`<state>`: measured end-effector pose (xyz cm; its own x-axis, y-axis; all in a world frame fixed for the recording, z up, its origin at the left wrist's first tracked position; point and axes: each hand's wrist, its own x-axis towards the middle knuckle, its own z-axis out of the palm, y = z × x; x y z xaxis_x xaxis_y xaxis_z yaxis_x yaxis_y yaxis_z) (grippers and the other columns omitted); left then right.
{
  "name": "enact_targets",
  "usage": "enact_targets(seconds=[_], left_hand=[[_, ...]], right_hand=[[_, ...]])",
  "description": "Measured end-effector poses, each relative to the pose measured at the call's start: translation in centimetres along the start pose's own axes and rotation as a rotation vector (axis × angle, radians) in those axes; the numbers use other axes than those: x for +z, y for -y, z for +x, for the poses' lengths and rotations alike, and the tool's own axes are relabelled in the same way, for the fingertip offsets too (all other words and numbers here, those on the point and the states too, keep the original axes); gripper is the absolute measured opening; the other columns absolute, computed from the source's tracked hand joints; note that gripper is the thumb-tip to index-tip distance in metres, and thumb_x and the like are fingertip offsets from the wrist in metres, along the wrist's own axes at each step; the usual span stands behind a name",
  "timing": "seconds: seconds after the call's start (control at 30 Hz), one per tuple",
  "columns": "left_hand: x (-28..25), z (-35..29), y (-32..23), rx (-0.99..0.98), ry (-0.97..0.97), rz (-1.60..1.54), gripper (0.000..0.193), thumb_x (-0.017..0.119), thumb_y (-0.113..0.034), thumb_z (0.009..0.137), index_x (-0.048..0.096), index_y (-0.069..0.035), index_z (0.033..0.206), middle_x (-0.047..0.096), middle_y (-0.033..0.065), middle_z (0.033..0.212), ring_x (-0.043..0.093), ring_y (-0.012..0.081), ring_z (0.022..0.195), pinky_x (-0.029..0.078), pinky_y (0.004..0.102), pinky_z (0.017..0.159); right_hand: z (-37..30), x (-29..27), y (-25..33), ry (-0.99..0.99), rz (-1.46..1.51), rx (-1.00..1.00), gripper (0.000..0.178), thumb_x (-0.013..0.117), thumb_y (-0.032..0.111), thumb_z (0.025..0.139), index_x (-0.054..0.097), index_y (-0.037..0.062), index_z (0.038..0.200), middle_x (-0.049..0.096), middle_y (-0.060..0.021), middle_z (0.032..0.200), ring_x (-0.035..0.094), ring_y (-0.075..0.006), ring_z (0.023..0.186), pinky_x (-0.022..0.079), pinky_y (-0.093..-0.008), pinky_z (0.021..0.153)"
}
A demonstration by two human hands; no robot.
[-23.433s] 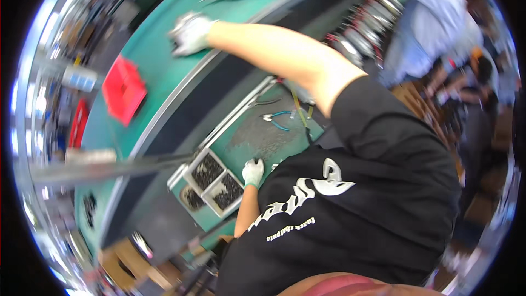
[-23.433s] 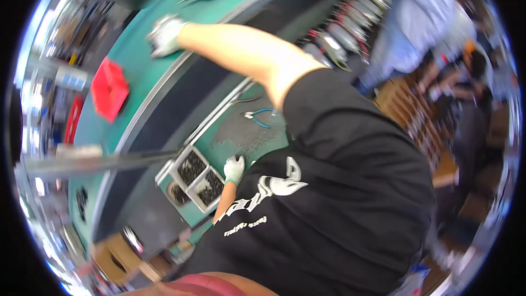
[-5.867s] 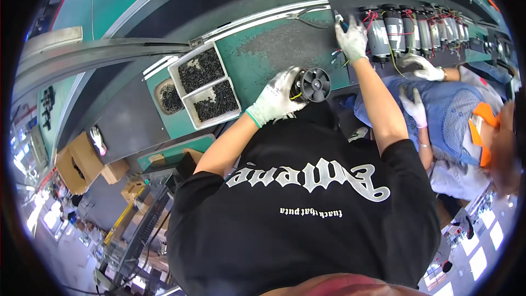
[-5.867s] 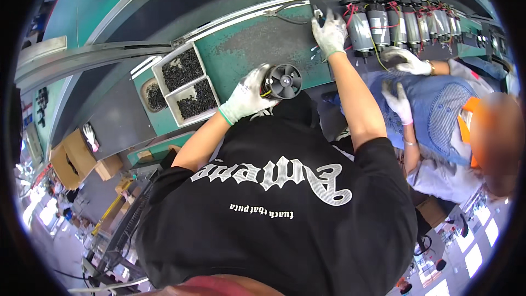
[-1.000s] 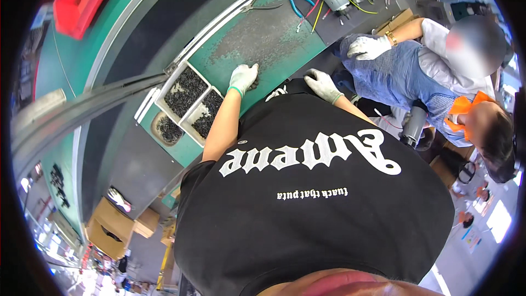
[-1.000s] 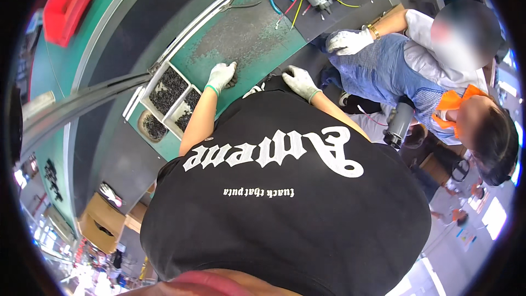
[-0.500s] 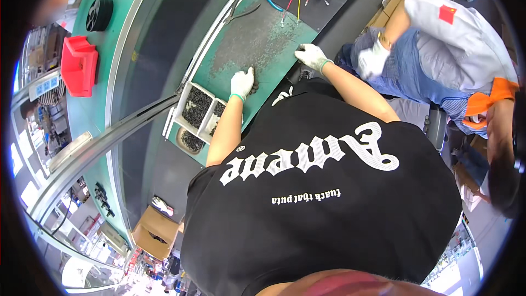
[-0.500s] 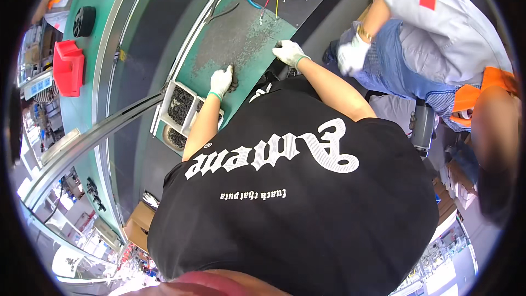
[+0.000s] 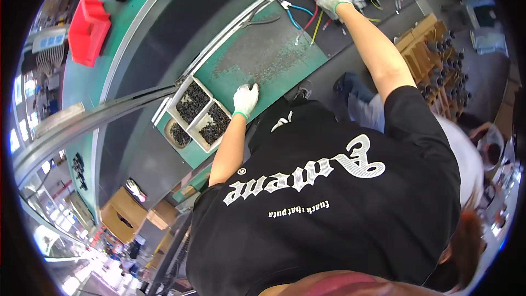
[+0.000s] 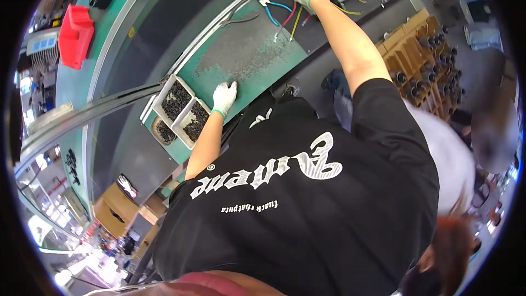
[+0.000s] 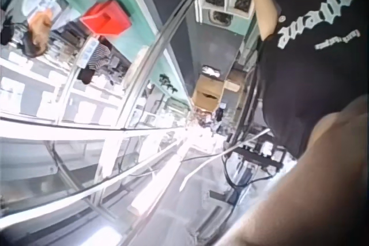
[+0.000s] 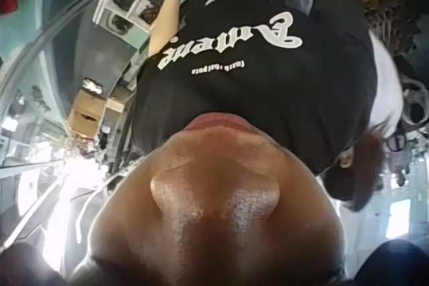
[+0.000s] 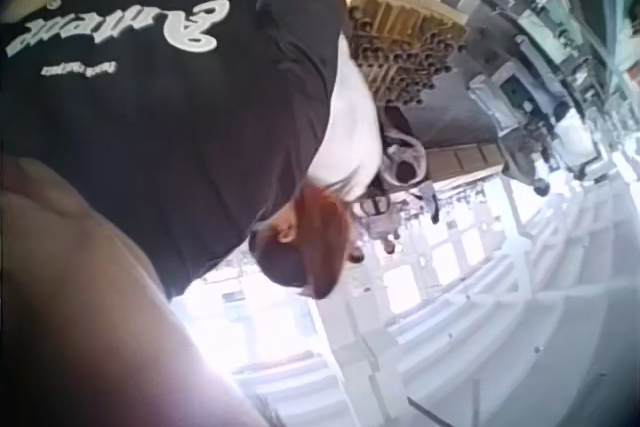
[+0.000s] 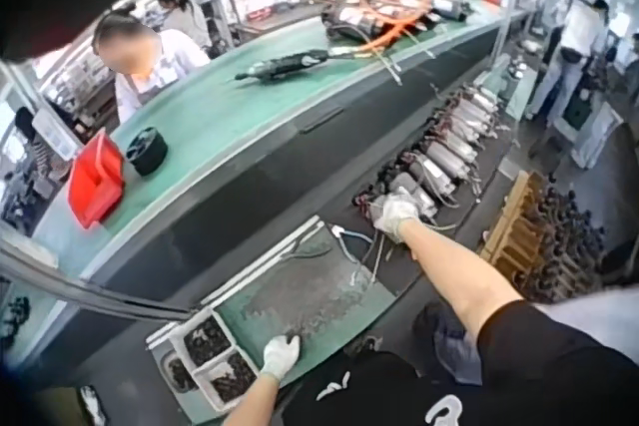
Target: Manually assemble and inspect fan motor components on a factory assembly line.
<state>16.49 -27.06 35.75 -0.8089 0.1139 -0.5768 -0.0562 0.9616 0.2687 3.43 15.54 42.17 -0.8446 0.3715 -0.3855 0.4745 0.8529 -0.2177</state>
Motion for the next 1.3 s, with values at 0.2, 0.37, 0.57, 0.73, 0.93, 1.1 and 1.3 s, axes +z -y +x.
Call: enact_targets(seconds=[0.2,0.37,0.57,0.73,0.93,1.1,1.3], left_hand=[[0.7,-1.3,0.6,-0.040,-0.060,-0.094,0.052,0.050,-0.048,0.093,0.072,-0.002,0.103,0.068,0.0250,0.109,0.065,0.0409,0.103,0.050,0.0475,0.095],[-0.9,2.0,-4.2,0.118,0.076,-0.146,0.052,0.050,-0.048,0.093,0.071,-0.002,0.107,0.068,0.0244,0.113,0.063,0.0399,0.110,0.048,0.0474,0.099],[-4.8,-2.2,-2.6,0.057,0.018,-0.700,0.058,0.057,-0.050,0.094,0.065,0.004,0.114,0.068,0.0258,0.111,0.064,0.0384,0.107,0.048,0.0440,0.096],[-9.1,0.1,-7.3,0.337,-0.064,-1.211,0.066,0.064,-0.052,0.093,0.056,0.001,0.131,0.067,0.0139,0.118,0.059,0.0218,0.112,0.047,0.0362,0.096],[-8.7,1.8,-1.6,0.271,0.066,-1.167,0.080,0.068,-0.058,0.087,0.051,0.002,0.136,0.064,0.0175,0.124,0.058,0.0232,0.118,0.045,0.0349,0.102],[-6.9,3.5,2.1,0.069,-0.066,-0.960,0.087,0.064,-0.066,0.085,0.051,0.003,0.136,0.062,0.0261,0.128,0.059,0.0335,0.123,0.045,0.0391,0.103],[-8.1,2.3,-0.7,-0.159,-0.161,-0.679,0.076,0.060,-0.065,0.086,0.059,0.005,0.118,0.066,0.0313,0.114,0.061,0.0451,0.114,0.047,0.0474,0.099]], right_hand=[[6.0,3.6,0.0,0.036,-0.127,-0.057,0.085,0.075,0.054,0.076,0.052,-0.0059,0.132,0.061,-0.0259,0.129,0.061,-0.0368,0.119,0.049,-0.0423,0.100],[9.2,6.3,-22.3,-0.439,-0.385,-0.510,0.050,0.076,0.038,0.084,0.067,-0.0019,0.114,0.067,-0.0196,0.115,0.068,-0.0316,0.097,0.054,-0.0414,0.087],[-10.7,-2.2,3.4,-0.025,0.717,-0.259,0.047,0.085,0.028,0.076,0.068,0.0005,0.110,0.071,-0.0099,0.097,0.069,-0.0186,0.082,0.056,-0.0346,0.076],[-18.1,0.0,12.5,0.328,0.894,-0.252,0.062,0.088,0.033,0.070,0.063,0.0014,0.117,0.070,-0.0127,0.104,0.068,-0.0207,0.094,0.054,-0.0337,0.085],[-17.0,11.4,19.1,0.222,0.522,-0.271,0.082,0.080,0.052,0.071,0.055,-0.0043,0.125,0.067,-0.0256,0.113,0.066,-0.0383,0.109,0.051,-0.0407,0.095],[-16.6,13.3,22.7,0.305,0.385,-0.212,0.098,0.078,0.061,0.065,0.051,-0.0118,0.125,0.064,-0.0325,0.117,0.063,-0.0422,0.114,0.053,-0.0434,0.096],[-14.1,13.5,22.5,0.319,0.191,-0.176,0.070,0.062,0.059,0.081,0.064,-0.0037,0.113,0.067,-0.0324,0.110,0.064,-0.0441,0.110,0.052,-0.0465,0.095]])
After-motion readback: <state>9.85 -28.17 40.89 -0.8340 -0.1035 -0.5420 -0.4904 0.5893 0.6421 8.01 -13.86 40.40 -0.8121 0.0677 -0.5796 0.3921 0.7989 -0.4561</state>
